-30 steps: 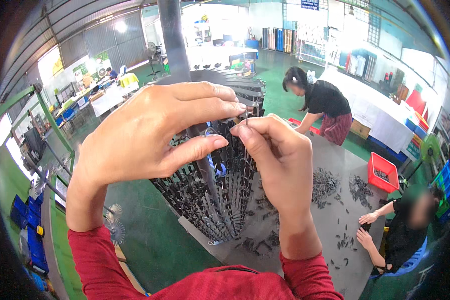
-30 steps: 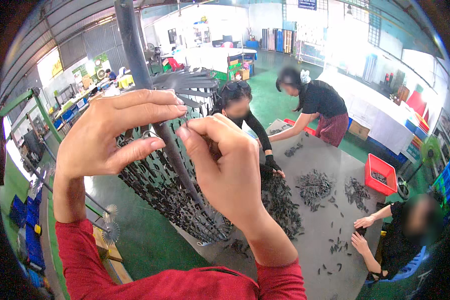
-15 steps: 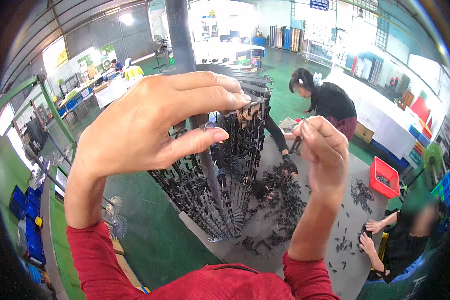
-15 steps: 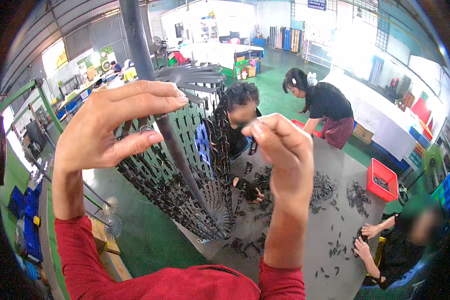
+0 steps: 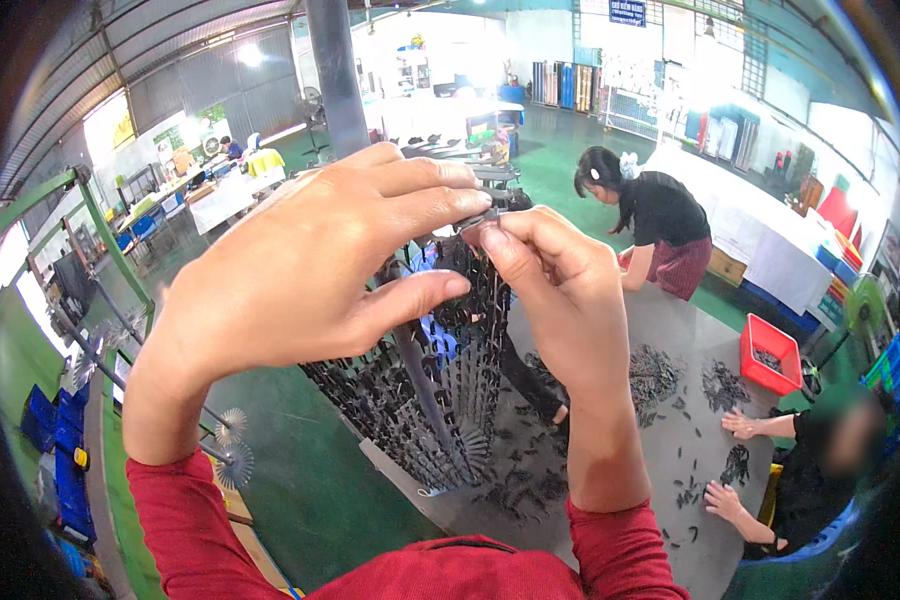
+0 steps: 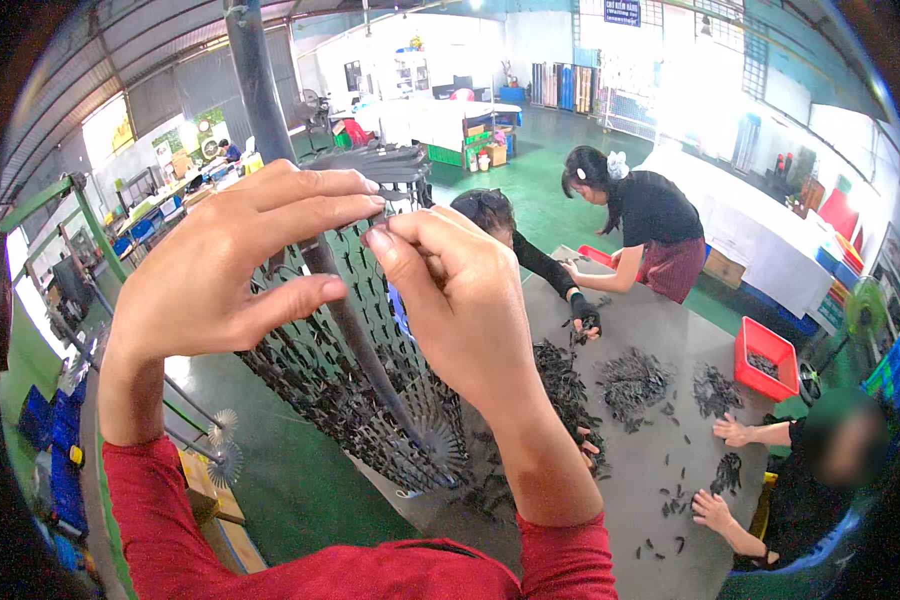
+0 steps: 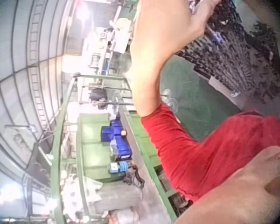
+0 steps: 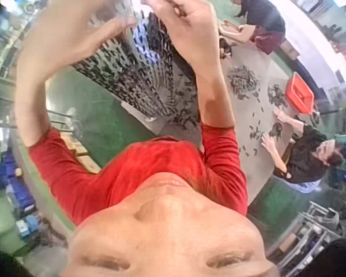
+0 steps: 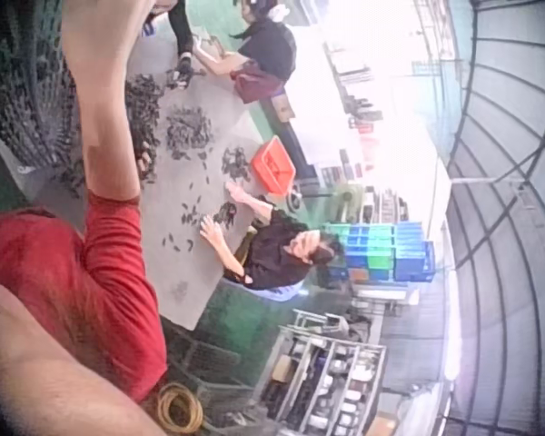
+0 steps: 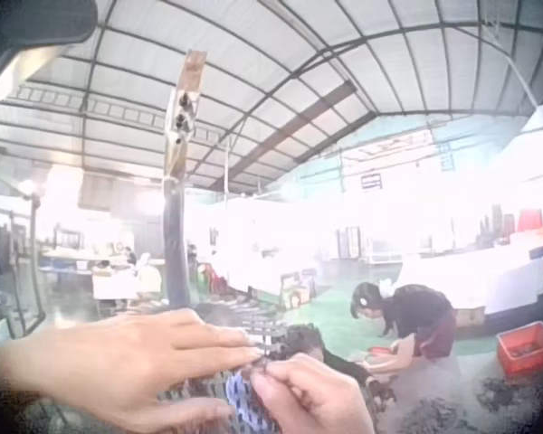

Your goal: The person hangs metal clips onto the hooks of a vertical rotating rack. The person rotates the rack to access empty hooks while other people at a table sort clips.

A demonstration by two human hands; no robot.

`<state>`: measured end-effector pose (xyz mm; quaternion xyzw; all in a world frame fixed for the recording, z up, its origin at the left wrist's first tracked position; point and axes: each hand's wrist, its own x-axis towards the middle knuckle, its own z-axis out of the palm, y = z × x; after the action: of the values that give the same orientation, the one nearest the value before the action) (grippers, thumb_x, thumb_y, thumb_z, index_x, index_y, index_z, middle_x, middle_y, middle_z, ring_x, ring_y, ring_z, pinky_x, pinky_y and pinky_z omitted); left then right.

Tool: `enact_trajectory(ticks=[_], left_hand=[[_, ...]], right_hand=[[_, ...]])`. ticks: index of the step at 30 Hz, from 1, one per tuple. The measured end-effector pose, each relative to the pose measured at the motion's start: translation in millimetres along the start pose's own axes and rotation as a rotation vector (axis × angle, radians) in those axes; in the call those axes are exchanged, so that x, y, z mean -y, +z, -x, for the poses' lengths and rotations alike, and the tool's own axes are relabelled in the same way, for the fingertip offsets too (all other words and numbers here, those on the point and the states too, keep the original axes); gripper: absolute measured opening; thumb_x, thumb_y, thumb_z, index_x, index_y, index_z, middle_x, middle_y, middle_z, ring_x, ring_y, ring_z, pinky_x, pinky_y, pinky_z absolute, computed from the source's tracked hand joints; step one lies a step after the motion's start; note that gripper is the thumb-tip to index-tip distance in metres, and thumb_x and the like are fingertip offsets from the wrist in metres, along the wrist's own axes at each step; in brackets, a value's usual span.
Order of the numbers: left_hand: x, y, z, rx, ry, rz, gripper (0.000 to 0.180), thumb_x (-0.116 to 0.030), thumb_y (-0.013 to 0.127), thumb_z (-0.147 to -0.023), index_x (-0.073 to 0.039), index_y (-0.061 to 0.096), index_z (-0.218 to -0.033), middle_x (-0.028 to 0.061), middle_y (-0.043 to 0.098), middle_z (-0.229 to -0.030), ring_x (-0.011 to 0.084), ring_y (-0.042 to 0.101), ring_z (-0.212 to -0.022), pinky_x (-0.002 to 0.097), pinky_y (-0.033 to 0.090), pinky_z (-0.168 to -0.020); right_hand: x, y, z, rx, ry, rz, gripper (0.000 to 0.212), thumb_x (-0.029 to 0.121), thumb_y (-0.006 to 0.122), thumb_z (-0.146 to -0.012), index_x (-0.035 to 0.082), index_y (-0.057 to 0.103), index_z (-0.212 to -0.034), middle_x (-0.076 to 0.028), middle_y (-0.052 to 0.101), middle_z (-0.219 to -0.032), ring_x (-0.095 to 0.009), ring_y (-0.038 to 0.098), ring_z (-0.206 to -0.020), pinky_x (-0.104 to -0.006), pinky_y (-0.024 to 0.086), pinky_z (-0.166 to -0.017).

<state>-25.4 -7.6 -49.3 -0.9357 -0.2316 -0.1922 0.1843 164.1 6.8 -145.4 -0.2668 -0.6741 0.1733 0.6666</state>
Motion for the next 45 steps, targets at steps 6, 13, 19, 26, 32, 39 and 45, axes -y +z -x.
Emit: enact_trajectory(ticks=[6, 13, 19, 26, 32, 39, 45], left_hand=[[-5.3, 4.3, -1.5, -0.066, -0.042, 0.008, 0.036, -0.009, 0.065, -0.083, -0.003, 0.064, -0.118, 0.0156, 0.063, -0.121, 0.0346, 0.058, -0.116, 0.0416, 0.047, -0.097], [-3.1, 7.5, -0.1, -0.083, -0.041, 0.072, 0.037, -0.004, 0.060, -0.084, -0.005, 0.064, -0.121, 0.0172, 0.063, -0.122, 0.0357, 0.060, -0.113, 0.0411, 0.049, -0.095], [5.0, 8.5, 2.7, -0.080, -0.020, 0.115, 0.039, -0.002, 0.058, -0.084, -0.005, 0.063, -0.122, 0.0172, 0.063, -0.123, 0.0351, 0.059, -0.117, 0.0405, 0.046, -0.098], [6.4, 0.7, 2.1, 0.001, 0.000, 0.134, 0.049, -0.004, 0.060, -0.081, -0.006, 0.058, -0.130, 0.0172, 0.058, -0.131, 0.0363, 0.054, -0.122, 0.0425, 0.043, -0.102], [1.3, 0.4, 2.2, 0.029, -0.015, 0.072, 0.052, -0.012, 0.063, -0.081, -0.008, 0.055, -0.132, 0.0169, 0.053, -0.135, 0.0373, 0.052, -0.124, 0.0440, 0.042, -0.102], [9.9, -13.3, -5.4, 0.120, 0.042, 0.150, 0.081, -0.051, 0.069, -0.078, -0.003, 0.048, -0.139, 0.0207, 0.050, -0.139, 0.0373, 0.048, -0.128, 0.0430, 0.039, -0.105], [30.2, -13.9, 2.0, 0.197, 0.044, 0.445, 0.108, -0.068, 0.063, -0.077, 0.007, 0.026, -0.146, 0.0241, 0.032, -0.150, 0.0334, 0.038, -0.137, 0.0434, 0.031, -0.112]], right_hand=[[2.0, -5.7, -6.7, 0.108, 0.161, -0.234, 0.019, 0.014, 0.060, -0.093, -0.001, 0.066, -0.084, 0.000, 0.059, -0.071, -0.006, 0.049, -0.067, -0.0225, 0.039, -0.062], [-12.0, -34.7, -6.3, 0.158, 0.402, -0.582, 0.022, 0.018, 0.058, -0.093, 0.000, 0.067, -0.084, 0.005, 0.052, -0.068, -0.002, 0.032, -0.057, -0.0195, 0.024, -0.052], [-12.3, -72.2, -5.3, 0.178, 0.207, 0.444, 0.022, 0.020, 0.063, -0.088, -0.002, 0.067, -0.086, -0.006, 0.062, -0.070, -0.010, 0.051, -0.058, -0.0252, 0.040, -0.055], [-12.4, -42.3, -4.6, -0.040, 0.021, 0.193, 0.013, 0.012, 0.068, -0.084, 0.000, 0.068, -0.090, -0.008, 0.063, -0.076, -0.013, 0.056, -0.065, -0.0264, 0.044, -0.060], [-6.4, -13.6, -4.0, -0.043, 0.088, 0.008, 0.014, 0.010, 0.067, -0.086, -0.003, 0.067, -0.091, -0.004, 0.051, -0.068, -0.009, 0.043, -0.058, -0.0261, 0.034, -0.052], [-2.3, -11.4, -4.4, -0.051, 0.108, 0.067, 0.012, 0.008, 0.063, -0.087, -0.003, 0.067, -0.088, -0.007, 0.057, -0.071, -0.010, 0.049, -0.059, -0.0256, 0.038, -0.055], [-10.6, -13.0, -12.5, -0.034, 0.157, 0.049, 0.013, 0.009, 0.062, -0.089, -0.002, 0.067, -0.088, -0.008, 0.062, -0.075, -0.011, 0.053, -0.064, -0.0263, 0.042, -0.061]])
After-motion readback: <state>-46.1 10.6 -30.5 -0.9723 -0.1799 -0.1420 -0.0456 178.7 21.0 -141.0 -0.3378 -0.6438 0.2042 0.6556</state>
